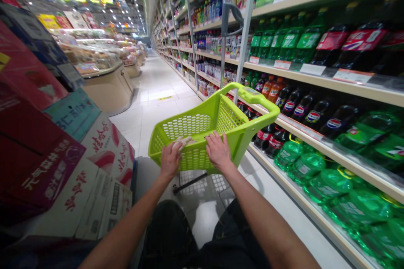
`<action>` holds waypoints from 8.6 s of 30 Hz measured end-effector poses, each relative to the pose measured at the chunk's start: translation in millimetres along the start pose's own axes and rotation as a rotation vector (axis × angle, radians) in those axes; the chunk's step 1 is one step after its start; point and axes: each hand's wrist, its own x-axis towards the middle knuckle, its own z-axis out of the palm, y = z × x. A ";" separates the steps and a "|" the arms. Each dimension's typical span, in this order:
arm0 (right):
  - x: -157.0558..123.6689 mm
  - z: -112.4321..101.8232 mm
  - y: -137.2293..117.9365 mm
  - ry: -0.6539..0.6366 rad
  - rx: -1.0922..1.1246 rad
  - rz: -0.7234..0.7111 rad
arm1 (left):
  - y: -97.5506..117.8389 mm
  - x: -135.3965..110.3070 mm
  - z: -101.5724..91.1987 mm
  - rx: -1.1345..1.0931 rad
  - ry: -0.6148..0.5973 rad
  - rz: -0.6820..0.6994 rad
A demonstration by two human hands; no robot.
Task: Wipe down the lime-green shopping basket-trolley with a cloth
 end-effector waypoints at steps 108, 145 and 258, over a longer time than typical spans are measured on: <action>6.3 -24.2 86.9 0.225 -0.145 0.022 | 18.5 14.2 -4.0 0.081 -0.132 -0.264; 2.2 32.1 -7.6 0.098 0.024 -0.116 | 33.1 -1.0 -12.3 0.099 -0.291 -0.083; -25.1 12.8 -7.1 -0.170 0.186 0.123 | -22.8 -7.3 -4.6 -0.171 -0.057 0.262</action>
